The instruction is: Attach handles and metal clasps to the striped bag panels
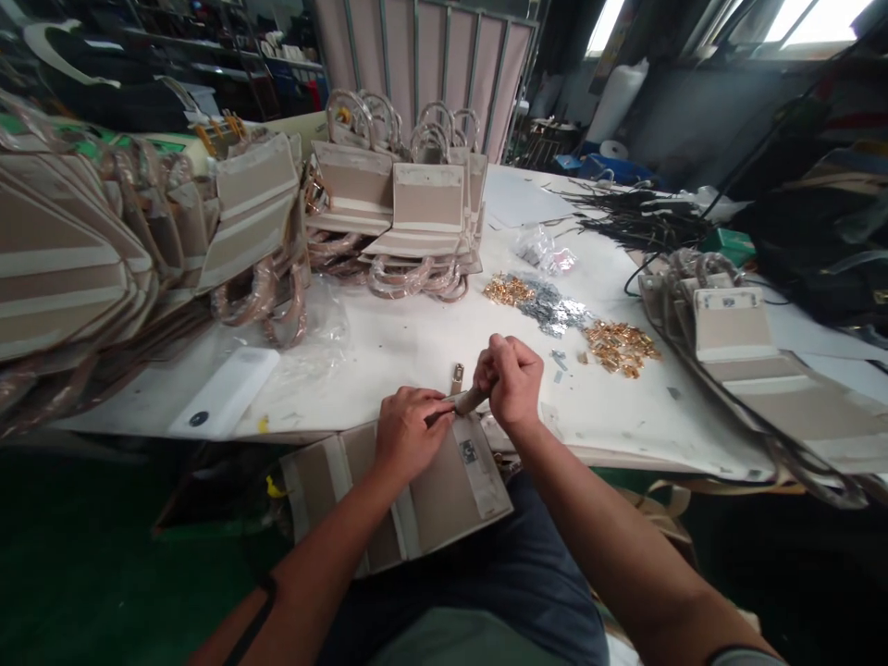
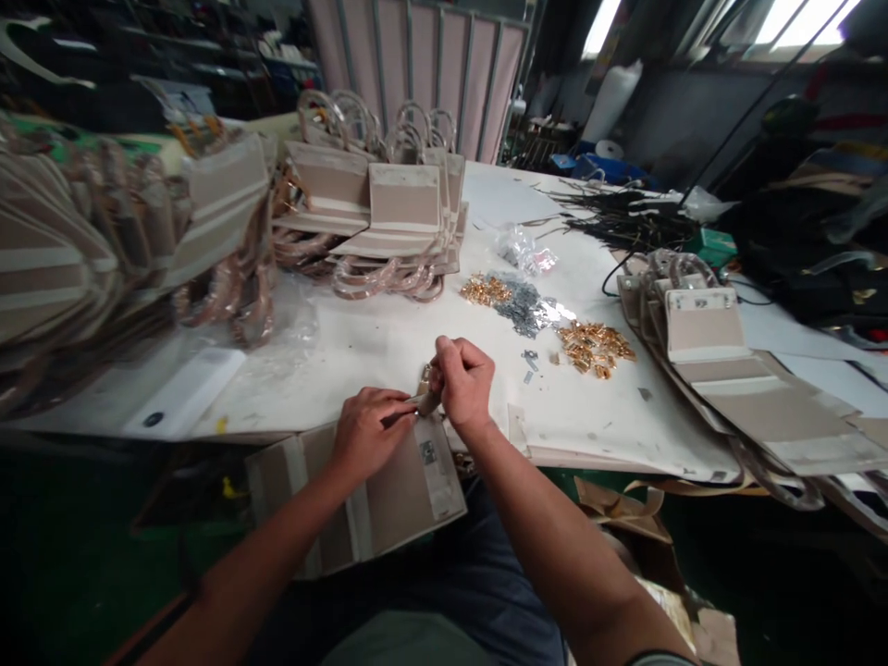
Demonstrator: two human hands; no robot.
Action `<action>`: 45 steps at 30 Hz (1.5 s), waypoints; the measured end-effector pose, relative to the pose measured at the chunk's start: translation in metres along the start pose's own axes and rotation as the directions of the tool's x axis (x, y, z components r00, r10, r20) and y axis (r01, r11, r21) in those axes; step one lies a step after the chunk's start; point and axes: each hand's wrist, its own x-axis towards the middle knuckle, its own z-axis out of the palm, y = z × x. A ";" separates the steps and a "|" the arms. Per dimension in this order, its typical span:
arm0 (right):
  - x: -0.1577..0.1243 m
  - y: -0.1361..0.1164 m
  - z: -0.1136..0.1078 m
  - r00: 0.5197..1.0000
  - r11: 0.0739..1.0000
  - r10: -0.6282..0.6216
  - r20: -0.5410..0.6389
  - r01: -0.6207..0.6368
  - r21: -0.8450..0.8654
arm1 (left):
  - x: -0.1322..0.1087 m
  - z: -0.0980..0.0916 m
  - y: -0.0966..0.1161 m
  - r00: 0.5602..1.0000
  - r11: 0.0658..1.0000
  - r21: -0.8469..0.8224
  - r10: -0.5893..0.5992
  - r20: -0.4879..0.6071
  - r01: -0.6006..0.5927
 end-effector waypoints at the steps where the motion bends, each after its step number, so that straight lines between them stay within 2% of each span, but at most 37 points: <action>1: -0.003 -0.002 0.002 0.998 0.999 -0.026 0.058 0.029 -0.044 | 0.001 0.000 0.000 1.000 1.000 0.004 0.002 0.003 -0.002; 4: -0.008 -0.008 0.012 0.957 0.971 -0.103 0.270 0.156 -0.181 | 0.004 -0.002 0.001 0.998 0.998 0.043 -0.049 0.043 0.047; 6: -0.007 -0.010 0.016 0.934 0.956 -0.106 0.341 0.190 -0.222 | 0.006 -0.007 0.001 0.990 0.992 0.081 -0.107 0.090 0.100; 10: -0.007 -0.013 0.012 0.949 0.971 -0.019 0.316 0.093 -0.222 | 0.008 -0.024 0.003 0.975 0.981 0.140 -0.154 0.160 0.132; 13: -0.013 -0.013 0.005 0.939 0.980 0.048 0.340 0.022 -0.198 | 0.012 -0.034 0.007 0.954 0.966 0.192 -0.213 0.213 0.173; 18: -0.021 -0.010 -0.001 0.933 0.981 0.135 0.334 -0.079 -0.175 | 0.034 -0.037 0.012 0.865 0.915 0.279 -0.377 0.331 0.292; 22: -0.011 -0.012 0.003 0.953 0.987 0.136 0.272 -0.106 -0.121 | 0.049 -0.037 0.010 0.815 0.900 0.294 -0.422 0.398 0.322; 26: -0.002 -0.015 0.010 0.979 0.998 0.063 0.192 -0.061 -0.016 | 0.049 -0.035 0.006 0.806 0.890 0.293 -0.445 0.389 0.350; 31: -0.009 -0.003 0.012 0.958 0.988 0.111 0.264 -0.077 -0.135 | 0.045 -0.035 0.007 0.802 0.882 0.281 -0.464 0.375 0.379; 33: -0.010 0.000 0.012 0.955 0.988 0.120 0.271 -0.087 -0.131 | 0.044 -0.035 0.007 0.806 0.885 0.275 -0.458 0.374 0.376; 36: -0.010 0.000 0.013 0.961 0.995 0.080 0.266 -0.059 -0.086 | 0.044 -0.034 0.005 0.819 0.893 0.262 -0.443 0.364 0.366; 41: -0.014 0.001 0.016 0.948 0.979 0.110 0.298 -0.051 -0.199 | 0.042 -0.033 0.002 0.819 0.891 0.253 -0.448 0.358 0.377; 45: -0.018 -0.008 0.025 0.939 0.980 0.103 0.327 -0.039 -0.196 | 0.041 -0.033 0.002 0.828 0.900 0.245 -0.431 0.360 0.362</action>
